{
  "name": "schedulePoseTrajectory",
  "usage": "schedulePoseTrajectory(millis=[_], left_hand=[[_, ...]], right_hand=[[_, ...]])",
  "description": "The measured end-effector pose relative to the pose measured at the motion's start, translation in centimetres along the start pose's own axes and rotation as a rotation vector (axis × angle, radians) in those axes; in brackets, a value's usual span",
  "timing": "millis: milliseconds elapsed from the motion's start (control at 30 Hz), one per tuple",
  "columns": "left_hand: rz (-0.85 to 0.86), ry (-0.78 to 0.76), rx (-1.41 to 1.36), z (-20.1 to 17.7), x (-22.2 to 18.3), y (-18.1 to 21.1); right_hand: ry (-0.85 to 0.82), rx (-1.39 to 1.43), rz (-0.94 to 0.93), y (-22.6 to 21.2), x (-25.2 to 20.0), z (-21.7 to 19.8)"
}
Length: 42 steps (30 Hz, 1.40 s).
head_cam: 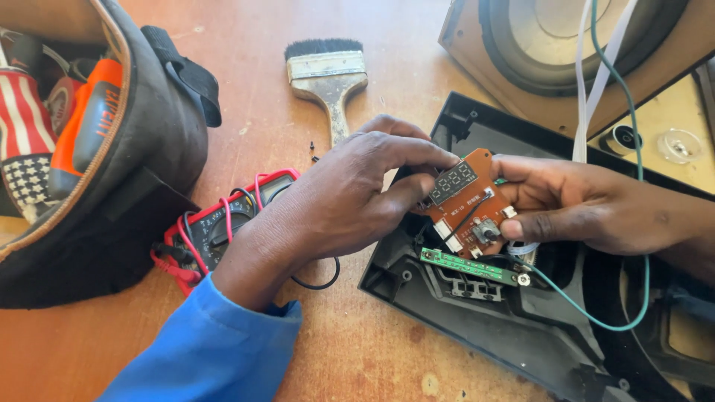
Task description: Repairing a circuit board by soldering components and reconnecting internal wiring and ribbon cables.
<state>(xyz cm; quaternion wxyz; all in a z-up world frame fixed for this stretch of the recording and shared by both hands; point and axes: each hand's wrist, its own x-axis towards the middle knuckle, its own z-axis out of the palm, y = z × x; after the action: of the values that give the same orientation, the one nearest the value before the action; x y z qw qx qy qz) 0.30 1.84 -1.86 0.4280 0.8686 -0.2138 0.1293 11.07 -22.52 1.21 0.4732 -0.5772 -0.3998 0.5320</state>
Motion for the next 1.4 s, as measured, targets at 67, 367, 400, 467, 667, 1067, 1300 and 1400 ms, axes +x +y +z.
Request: schedulePoseTrajectory(millis=[67, 367, 400, 467, 667, 1067, 1300, 1400], left_hand=[[-0.011, -0.011, 0.015, -0.2, 0.0, 0.3], [0.007, 0.031, 0.039, 0.5, -0.3, -0.3], [0.006, 0.034, 0.039, 0.5, -0.3, -0.4], [0.005, 0.013, 0.056, 0.6, -0.4, -0.6], [0.042, -0.086, 0.091, -0.1, -0.6, 0.0], [0.022, -0.130, 0.078, 0.1, -0.5, -0.3], [0.067, -0.070, 0.091, 0.6, -0.5, -0.7], [0.086, -0.088, 0.084, 0.8, -0.4, -0.7]], right_hand=[[0.044, 0.005, 0.001, 0.2, 0.0, 0.2], [0.048, 0.005, -0.001, 0.2, 0.4, 0.8], [0.046, 0.003, 0.000, 0.0, 0.4, 1.0], [0.080, -0.019, 0.069, -0.5, 0.4, 1.2], [0.267, -0.341, 0.437, -3.5, 0.4, 1.0], [0.203, -1.413, -0.124, -8.6, 14.0, -1.8], [-0.350, -1.402, -0.260, -4.8, 24.0, -5.0], [-0.166, -1.522, 0.201, -6.4, 24.1, -2.5]])
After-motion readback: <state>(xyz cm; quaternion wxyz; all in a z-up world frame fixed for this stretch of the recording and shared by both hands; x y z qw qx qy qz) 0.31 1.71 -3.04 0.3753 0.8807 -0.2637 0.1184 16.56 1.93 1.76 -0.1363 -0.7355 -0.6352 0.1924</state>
